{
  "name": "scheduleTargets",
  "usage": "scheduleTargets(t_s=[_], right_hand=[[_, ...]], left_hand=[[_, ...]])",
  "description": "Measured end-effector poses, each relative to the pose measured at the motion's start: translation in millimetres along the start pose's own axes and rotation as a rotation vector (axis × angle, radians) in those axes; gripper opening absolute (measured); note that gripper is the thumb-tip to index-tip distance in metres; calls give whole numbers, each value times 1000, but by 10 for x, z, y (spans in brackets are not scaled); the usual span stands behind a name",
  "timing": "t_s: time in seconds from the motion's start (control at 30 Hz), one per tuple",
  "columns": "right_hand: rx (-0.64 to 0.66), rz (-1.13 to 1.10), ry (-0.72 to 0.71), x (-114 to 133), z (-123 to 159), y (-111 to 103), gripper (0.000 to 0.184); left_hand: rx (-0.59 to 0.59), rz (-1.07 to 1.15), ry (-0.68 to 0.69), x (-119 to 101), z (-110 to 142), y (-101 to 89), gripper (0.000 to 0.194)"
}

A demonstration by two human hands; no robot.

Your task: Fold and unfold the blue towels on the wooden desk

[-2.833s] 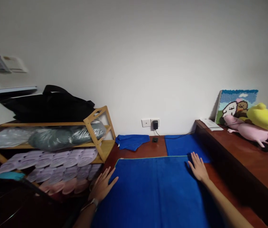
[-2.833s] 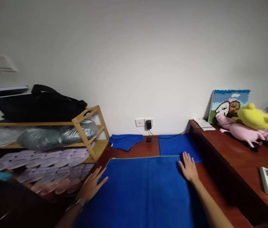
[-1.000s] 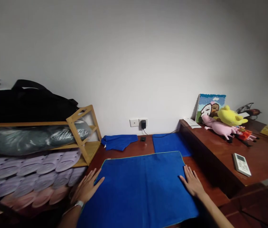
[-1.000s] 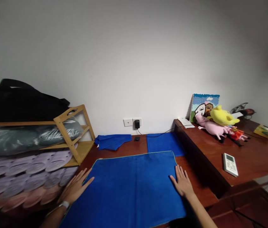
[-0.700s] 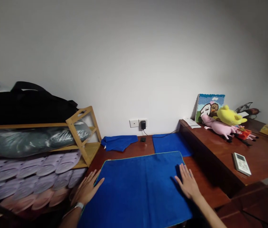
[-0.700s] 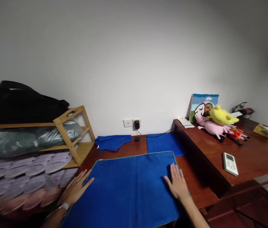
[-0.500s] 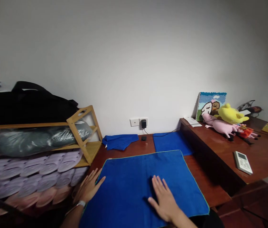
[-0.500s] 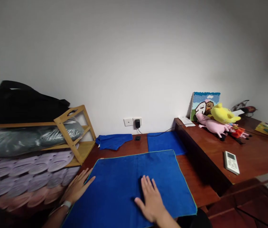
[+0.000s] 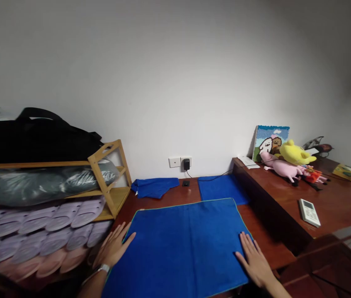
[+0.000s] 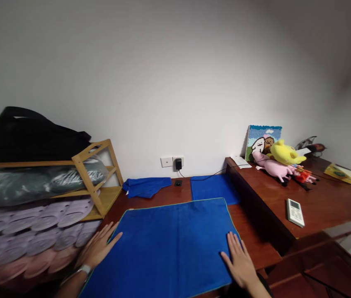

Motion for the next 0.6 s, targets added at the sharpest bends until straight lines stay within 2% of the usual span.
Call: scheduleTargets(t_s=[0.07,0.13,0.2,0.23,0.3,0.4,0.5,0.57,0.6], right_hand=[[-35,17,110,-409,-5,-36,84],[-53,32,197,-711,-11,-67,84],[-67,47,231,-813,-31,-111,84],[-83,53,219,-768,-49,-142,84],[-125,52,147,-485,-96,-208,83],[-138,8,-24,289,-164,-246,81],[-86,-56,-221,1150,-199,-172,74],[-41,-92,-321,1579,-209,-78,72],[-18,-103,-350,1719,-213,-23,72]], left_hand=[[-11,-4,2,0,-4,5,78],[-25,-2,-1,0,-4,2,77],[-28,4,-1,-6,-1,-9,77],[-23,5,1,-12,3,-16,77],[-4,4,4,-27,11,-32,78],[8,5,5,-43,22,-55,77],[-8,5,4,-37,23,-56,75],[-12,-3,8,-27,19,-39,74],[-14,-7,12,-23,17,-29,74]])
Point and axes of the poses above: each hand's wrist, its own z-axis away from the middle knuckle, its own y-axis out of the palm, x = y × z, the point moved 5 cm from there along -z, towards the middle knuckle, and after that the axes turned 3 degrees about y, right-handed, at the moved point
